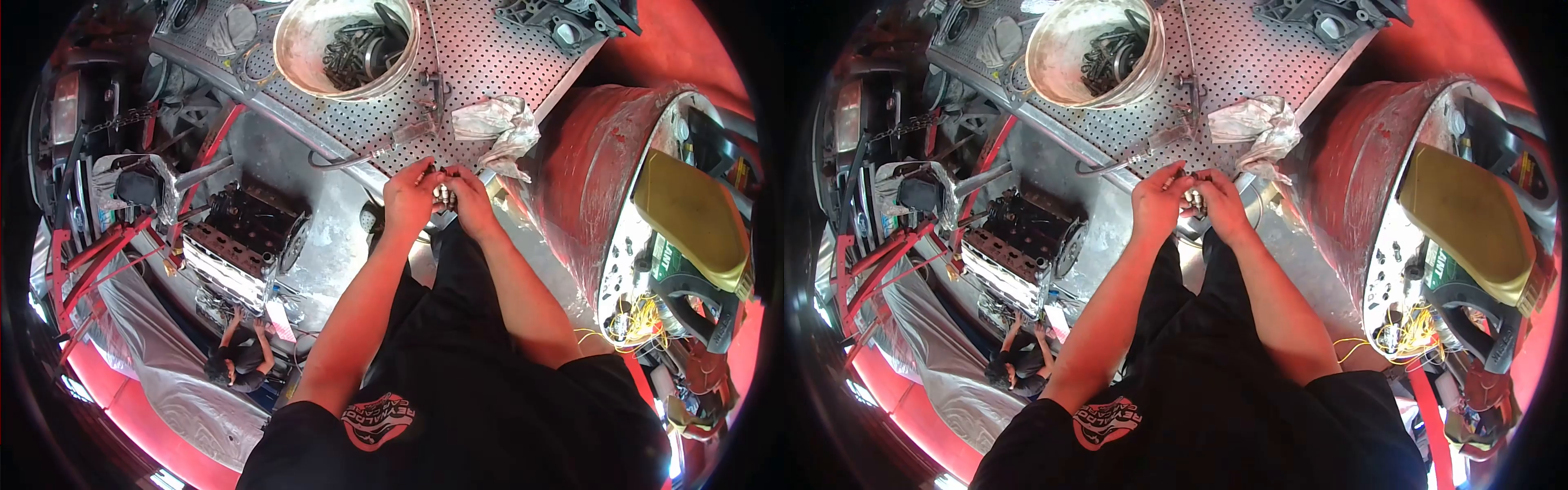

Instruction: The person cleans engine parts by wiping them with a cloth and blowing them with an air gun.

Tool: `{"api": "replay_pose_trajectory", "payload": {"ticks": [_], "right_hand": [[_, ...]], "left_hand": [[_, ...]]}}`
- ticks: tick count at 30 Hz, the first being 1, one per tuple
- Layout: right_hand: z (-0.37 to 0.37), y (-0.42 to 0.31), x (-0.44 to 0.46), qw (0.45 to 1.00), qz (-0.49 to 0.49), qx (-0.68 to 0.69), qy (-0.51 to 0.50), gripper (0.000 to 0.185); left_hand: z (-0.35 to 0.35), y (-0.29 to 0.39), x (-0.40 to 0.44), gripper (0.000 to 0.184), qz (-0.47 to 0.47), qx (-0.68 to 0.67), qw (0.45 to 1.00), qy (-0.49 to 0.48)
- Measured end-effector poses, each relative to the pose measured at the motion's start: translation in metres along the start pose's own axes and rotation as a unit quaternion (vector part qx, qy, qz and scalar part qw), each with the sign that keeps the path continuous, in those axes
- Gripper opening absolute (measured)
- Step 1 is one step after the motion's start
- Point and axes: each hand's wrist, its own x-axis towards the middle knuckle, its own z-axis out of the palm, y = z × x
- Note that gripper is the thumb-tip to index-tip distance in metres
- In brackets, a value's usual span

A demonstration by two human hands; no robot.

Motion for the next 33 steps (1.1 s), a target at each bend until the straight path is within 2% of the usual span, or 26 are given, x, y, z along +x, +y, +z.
{"api": "replay_pose_trajectory", "payload": {"ticks": [1, 4, 5, 6, 8, 10, 12, 13, 15, 17, 18, 20, 22, 24, 27, 29, 30, 33], "right_hand": [[0.005, -0.004, -0.007, 0.999, 0.031, 0.027, 0.004, 0.017], [-0.002, 0.025, -0.005, 1.0, -0.005, 0.015, 0.018, 0.017], [0.002, 0.025, -0.008, 1.0, -0.014, -0.003, 0.02, 0.019], [0.007, 0.023, -0.009, 1.0, -0.017, -0.001, 0.02, 0.019], [0.018, 0.019, -0.015, 0.994, 0.01, 0.11, 0.022, 0.024], [0.023, 0.014, -0.021, 0.992, 0.023, 0.126, 0.0, 0.027], [0.025, 0.015, -0.026, 0.989, 0.032, 0.141, -0.022, 0.03], [0.022, 0.019, -0.027, 0.989, 0.028, 0.139, -0.039, 0.031], [0.036, 0.012, -0.035, 0.988, 0.013, 0.141, -0.053, 0.031], [0.055, 0.006, -0.049, 0.975, -0.015, 0.211, -0.062, 0.033], [0.066, 0.005, -0.053, 0.976, -0.024, 0.211, -0.059, 0.033], [0.094, 0.009, -0.061, 0.955, -0.045, 0.294, 0.006, 0.041], [0.115, 0.018, -0.063, 0.955, -0.072, 0.287, -0.004, 0.046], [0.125, 0.033, -0.065, 0.968, -0.061, 0.245, 0.018, 0.046], [0.15, 0.057, -0.075, 0.944, -0.074, 0.321, 0.008, 0.043], [0.169, 0.065, -0.083, 0.927, -0.073, 0.367, -0.022, 0.042], [0.177, 0.069, -0.087, 0.925, -0.078, 0.371, -0.022, 0.042], [0.202, 0.076, -0.101, 0.924, -0.118, 0.36, -0.049, 0.049]], "left_hand": [[-0.002, -0.006, 0.001, 0.033, 0.002, -0.001, 1.0, 0.0], [-0.01, -0.022, 0.003, 0.032, 0.031, 0.076, 0.997, -0.006], [-0.014, -0.019, 0.0, 0.032, 0.127, 0.207, 0.97, 0.01], [-0.018, -0.016, -0.003, 0.033, 0.22, 0.333, 0.917, 0.025], [-0.025, -0.013, -0.009, 0.034, 0.22, 0.341, 0.914, 0.014], [-0.032, -0.009, -0.015, 0.035, 0.224, 0.347, 0.911, 0.0], [-0.04, -0.003, -0.021, 0.032, 0.296, 0.391, 0.871, -0.029], [-0.043, -0.001, -0.026, 0.032, 0.303, 0.391, 0.868, -0.033], [-0.054, 0.0, -0.042, 0.04, 0.407, 0.377, 0.832, 0.014], [-0.065, 0.002, -0.054, 0.043, 0.426, 0.375, 0.823, 0.027], [-0.069, 0.002, -0.059, 0.046, 0.438, 0.371, 0.817, 0.052], [-0.078, -0.002, -0.067, 0.052, 0.448, 0.383, 0.807, 0.039], [-0.092, 0.002, -0.074, 0.056, 0.455, 0.504, 0.734, 0.008], [-0.115, 0.0, -0.081, 0.06, 0.444, 0.507, 0.738, -0.007], [-0.155, -0.001, -0.094, 0.063, 0.501, 0.455, 0.734, -0.056], [-0.18, 0.002, -0.107, 0.051, 0.521, 0.387, 0.76, -0.035], [-0.191, 0.001, -0.113, 0.051, 0.524, 0.388, 0.757, -0.038], [-0.209, 0.001, -0.127, 0.016, 0.564, 0.409, 0.717, -0.014]]}}
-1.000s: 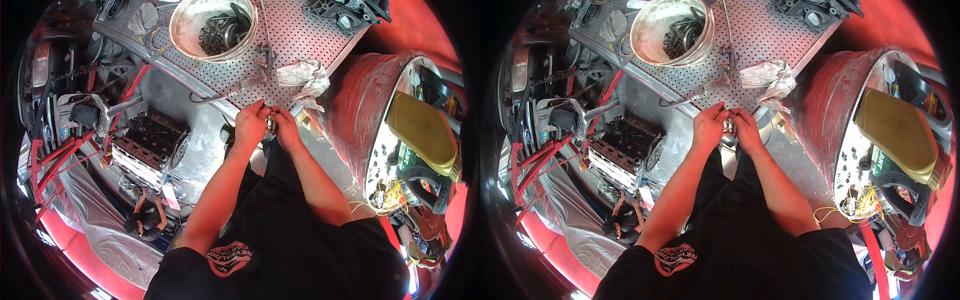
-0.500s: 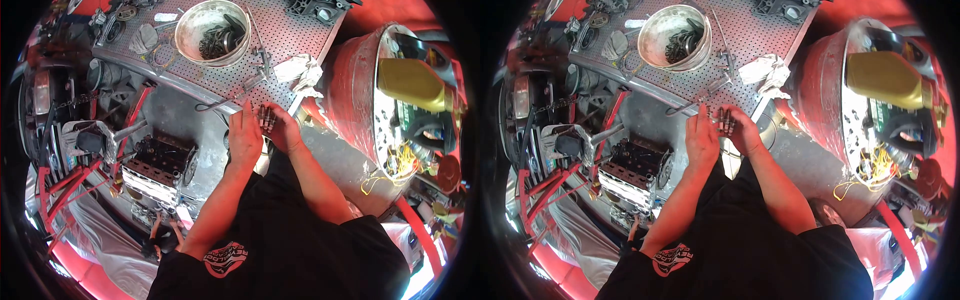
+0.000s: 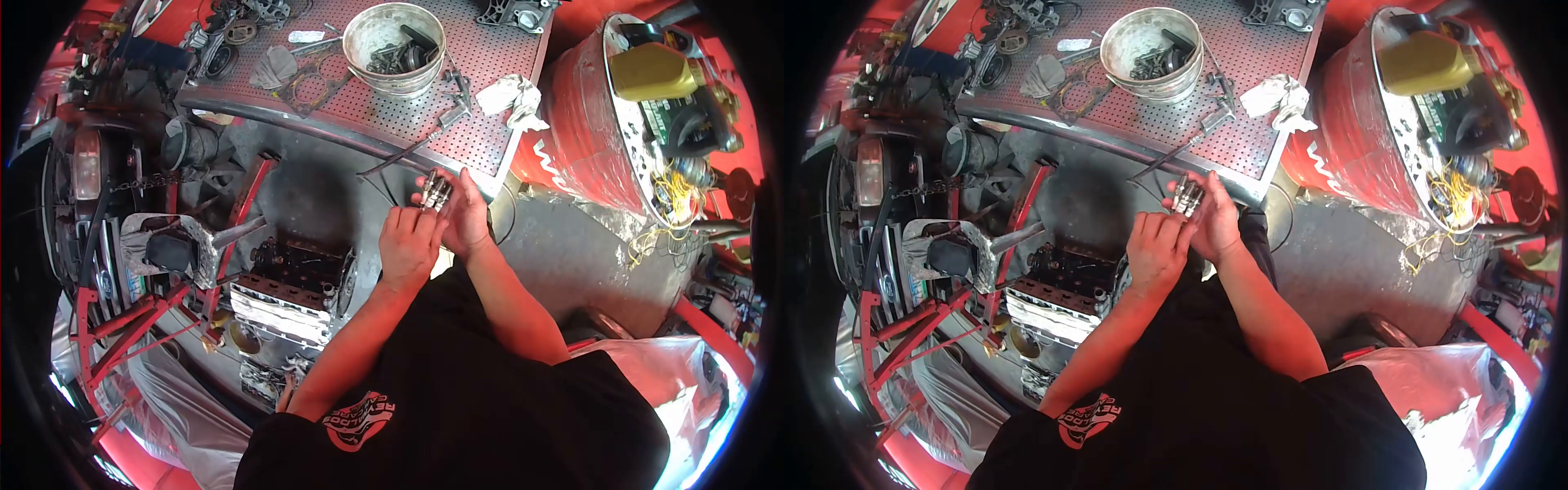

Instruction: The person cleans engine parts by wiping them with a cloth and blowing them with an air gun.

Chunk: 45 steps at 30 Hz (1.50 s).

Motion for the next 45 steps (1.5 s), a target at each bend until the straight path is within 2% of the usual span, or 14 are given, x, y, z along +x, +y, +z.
{"api": "replay_pose_trajectory", "payload": {"ticks": [9, 15, 17, 20, 24, 25, 26, 28, 31, 34, 37, 40, 43, 45], "right_hand": [[0.03, 0.034, -0.028, 0.994, -0.053, 0.036, -0.093, 0.064], [0.017, 0.042, -0.025, 0.991, -0.114, 0.025, -0.072, 0.047], [0.006, 0.044, -0.018, 0.987, -0.142, -0.074, 0.017, 0.035], [-0.018, 0.037, -0.015, 0.985, -0.131, -0.046, 0.105, 0.034], [-0.044, -0.006, -0.022, 0.976, -0.139, -0.079, 0.145, 0.035], [-0.051, -0.02, -0.023, 0.974, -0.144, -0.106, 0.142, 0.037], [-0.053, -0.035, -0.023, 0.958, -0.159, -0.174, 0.165, 0.038], [-0.06, -0.064, -0.023, 0.928, -0.181, -0.276, 0.17, 0.042], [-0.067, -0.108, -0.011, 0.895, -0.204, -0.364, 0.16, 0.043], [-0.066, -0.151, -0.01, 0.876, -0.208, -0.403, 0.162, 0.038], [-0.069, -0.189, -0.003, 0.857, -0.2, -0.453, 0.143, 0.028], [-0.076, -0.209, 0.002, 0.856, -0.216, -0.458, 0.107, 0.026], [-0.075, -0.218, -0.009, 0.864, -0.223, -0.431, 0.132, 0.024], [-0.08, -0.221, -0.015, 0.867, -0.264, -0.414, 0.082, 0.023]], "left_hand": [[-0.022, -0.014, -0.011, 0.013, -0.009, 0.004, 1.0, -0.004], [-0.009, -0.013, -0.016, 0.009, 0.05, -0.053, 0.997, 0.036], [-0.004, -0.01, -0.017, 0.009, 0.055, -0.07, 0.995, 0.051], [-0.002, -0.008, -0.008, 0.011, 0.069, -0.053, 0.987, -0.137], [0.011, -0.014, 0.022, 0.018, -0.033, -0.109, 0.99, -0.082], [0.031, -0.024, 0.039, 0.022, -0.048, -0.059, 0.996, -0.039], [0.044, -0.031, 0.063, 0.036, -0.111, -0.051, 0.986, -0.114], [0.094, -0.044, 0.102, 0.062, -0.089, 0.043, 0.985, -0.142], [0.156, -0.043, 0.149, 0.082, -0.071, 0.153, 0.97, -0.175], [0.232, -0.081, 0.167, 0.072, -0.067, 0.186, 0.946, -0.256], [0.255, -0.093, 0.178, 0.065, -0.063, 0.212, 0.94, -0.261], [0.233, -0.086, 0.195, 0.072, -0.104, 0.17, 0.938, -0.284], [0.159, -0.037, 0.171, 0.058, -0.114, 0.092, 0.969, -0.199], [0.09, 0.01, 0.145, 0.044, -0.099, -0.017, 0.984, -0.144]]}}
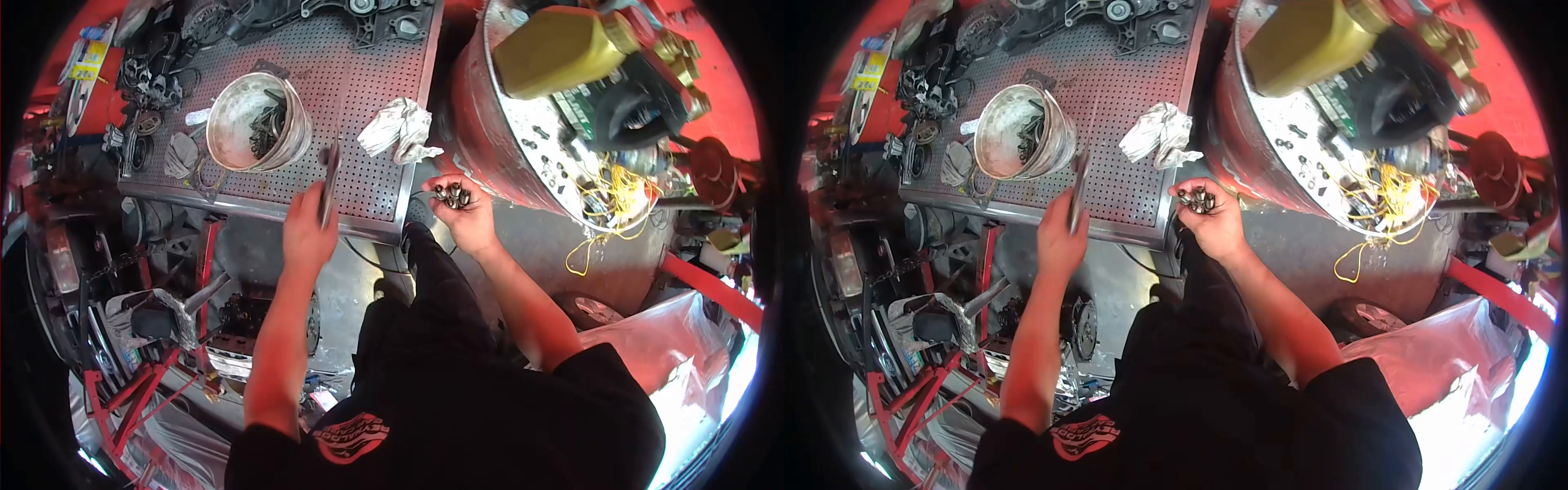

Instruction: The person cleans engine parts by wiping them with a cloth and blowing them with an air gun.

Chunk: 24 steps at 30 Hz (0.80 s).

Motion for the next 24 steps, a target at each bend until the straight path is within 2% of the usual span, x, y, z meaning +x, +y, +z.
{"api": "replay_pose_trajectory", "payload": {"ticks": [2, 4, 5, 6, 7, 8, 9, 10, 12, 14, 15, 16, 18, 19, 22, 24], "right_hand": [[-0.006, 0.005, -0.008, 0.999, -0.04, -0.004, -0.005, 0.024], [-0.008, 0.007, -0.022, 0.998, -0.052, -0.02, -0.013, 0.022], [-0.007, 0.002, -0.03, 0.998, -0.057, -0.03, -0.016, 0.02], [-0.006, -0.003, -0.039, 0.997, -0.069, -0.034, -0.018, 0.02], [-0.004, -0.009, -0.05, 0.992, -0.09, -0.091, -0.012, 0.02], [-0.001, -0.016, -0.063, 0.983, -0.11, -0.149, -0.006, 0.019], [0.001, -0.021, -0.076, 0.966, -0.138, -0.22, 0.021, 0.021], [0.001, -0.023, -0.089, 0.961, -0.149, -0.231, 0.011, 0.021], [0.006, -0.026, -0.112, 0.951, -0.189, -0.244, 0.02, 0.024], [0.01, -0.031, -0.139, 0.936, -0.221, -0.274, 0.005, 0.025], [0.013, -0.033, -0.153, 0.931, -0.231, -0.281, -0.009, 0.025], [0.017, -0.032, -0.167, 0.931, -0.233, -0.281, -0.013, 0.025], [0.024, -0.031, -0.189, 0.914, -0.26, -0.312, -0.002, 0.025], [0.024, -0.029, -0.198, 0.901, -0.28, -0.332, -0.008, 0.024], [0.029, -0.027, -0.228, 0.869, -0.321, -0.374, -0.032, 0.025], [0.03, -0.024, -0.248, 0.873, -0.302, -0.38, -0.045, 0.027]], "left_hand": [[-0.054, 0.034, -0.056, 0.043, 0.116, -0.027, 0.992, 0.039], [-0.115, 0.078, -0.097, 0.04, 0.225, 0.113, 0.964, 0.089], [-0.123, 0.083, -0.124, 0.04, 0.231, 0.111, 0.961, 0.099], [-0.127, 0.086, -0.153, 0.039, 0.162, -0.13, 0.972, 0.11], [-0.134, 0.087, -0.181, 0.039, 0.086, -0.366, 0.92, 0.11], [-0.15, 0.085, -0.207, 0.039, 0.094, -0.373, 0.915, 0.119], [-0.169, 0.083, -0.233, 0.038, 0.033, -0.385, 0.922, 0.017], [-0.18, 0.081, -0.26, 0.037, -0.028, -0.393, 0.915, -0.085], [-0.19, 0.079, -0.308, 0.036, -0.022, -0.401, 0.913, -0.066], [-0.206, 0.081, -0.352, 0.041, -0.07, -0.38, 0.917, -0.095], [-0.217, 0.086, -0.364, 0.032, -0.078, -0.353, 0.928, -0.096], [-0.22, 0.084, -0.377, 0.032, -0.079, -0.353, 0.928, -0.091], [-0.225, 0.079, -0.401, 0.023, -0.067, -0.27, 0.955, -0.101], [-0.226, 0.079, -0.41, 0.019, -0.081, -0.26, 0.96, -0.068], [-0.241, 0.085, -0.435, 0.022, -0.068, -0.236, 0.965, -0.092], [-0.243, 0.087, -0.449, 0.023, -0.072, -0.233, 0.966, -0.084]]}}
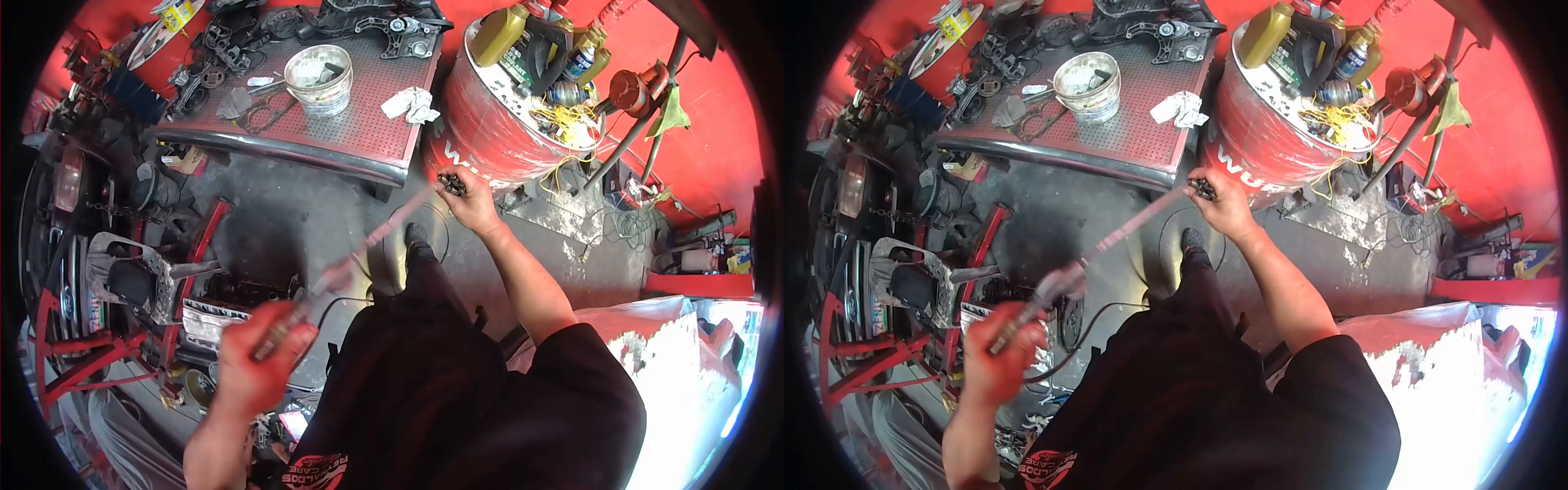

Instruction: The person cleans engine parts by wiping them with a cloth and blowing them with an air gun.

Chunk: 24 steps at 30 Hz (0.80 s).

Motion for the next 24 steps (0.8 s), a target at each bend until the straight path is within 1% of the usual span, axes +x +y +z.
{"api": "replay_pose_trajectory", "payload": {"ticks": [2, 4, 7, 9, 11, 12, 13, 14, 15, 16, 17, 18, 20, 21, 22, 24], "right_hand": [[0.0, -0.005, -0.007, 1.0, -0.013, 0.0, 0.022, 0.027], [-0.001, -0.004, -0.017, 0.999, -0.014, -0.014, 0.026, 0.027], [-0.003, -0.004, -0.02, 0.999, -0.02, -0.034, 0.035, 0.027], [-0.003, -0.009, -0.03, 0.998, -0.011, -0.042, 0.035, 0.027], [0.002, -0.015, -0.029, 0.988, 0.09, 0.075, 0.101, 0.021], [0.0, -0.013, -0.026, 0.988, 0.09, 0.074, 0.102, 0.021], [-0.003, -0.011, -0.024, 0.917, 0.203, 0.328, 0.101, 0.017], [-0.005, -0.009, -0.023, 0.771, 0.299, 0.555, 0.091, 0.015], [-0.004, -0.008, -0.022, 0.772, 0.301, 0.553, 0.088, 0.015], [0.0, -0.007, -0.021, 0.728, 0.319, 0.602, 0.075, 0.015], [0.007, -0.008, -0.022, 0.678, 0.338, 0.649, 0.063, 0.015], [0.013, -0.009, -0.025, 0.625, 0.358, 0.692, 0.049, 0.014], [0.024, -0.01, -0.026, 0.633, 0.378, 0.674, 0.041, 0.012], [0.029, -0.008, -0.03, 0.633, 0.378, 0.675, 0.029, 0.012], [0.034, -0.007, -0.035, 0.632, 0.377, 0.677, 0.022, 0.012], [0.04, -0.008, -0.038, 0.642, 0.381, 0.664, 0.033, 0.013]], "left_hand": [[-0.006, -0.005, -0.006, 0.024, -0.025, -0.03, 0.999, 0.019], [-0.003, -0.002, -0.012, 0.025, -0.041, -0.031, 0.999, 0.007], [-0.002, -0.01, -0.01, 0.028, 0.014, -0.026, 0.999, -0.016], [0.0, -0.009, -0.014, 0.026, 0.004, -0.015, 1.0, -0.014], [0.001, -0.01, -0.018, 0.026, -0.003, -0.005, 1.0, -0.007], [0.002, -0.011, -0.022, 0.026, 0.02, -0.012, 1.0, -0.008], [0.002, -0.012, -0.024, 0.026, 0.043, -0.019, 0.999, -0.01], [0.001, -0.013, -0.024, 0.026, 0.043, -0.021, 0.999, -0.012], [0.0, -0.015, -0.025, 0.025, 0.02, -0.006, 1.0, -0.006], [-0.001, -0.017, -0.026, 0.024, -0.006, 0.01, 1.0, 0.004], [0.006, -0.019, -0.023, 0.022, -0.021, -0.02, 0.999, 0.044], [0.012, -0.025, -0.024, 0.022, -0.03, -0.023, 0.998, 0.048], [0.017, -0.035, -0.025, 0.021, 0.074, 0.024, 0.997, 0.002], [0.008, -0.033, -0.023, 0.022, -0.053, -0.01, 0.998, -0.019], [0.007, -0.032, -0.028, 0.022, -0.059, -0.01, 0.998, -0.018], [0.007, -0.03, -0.031, 0.023, 0.029, 0.027, 0.998, -0.043]]}}
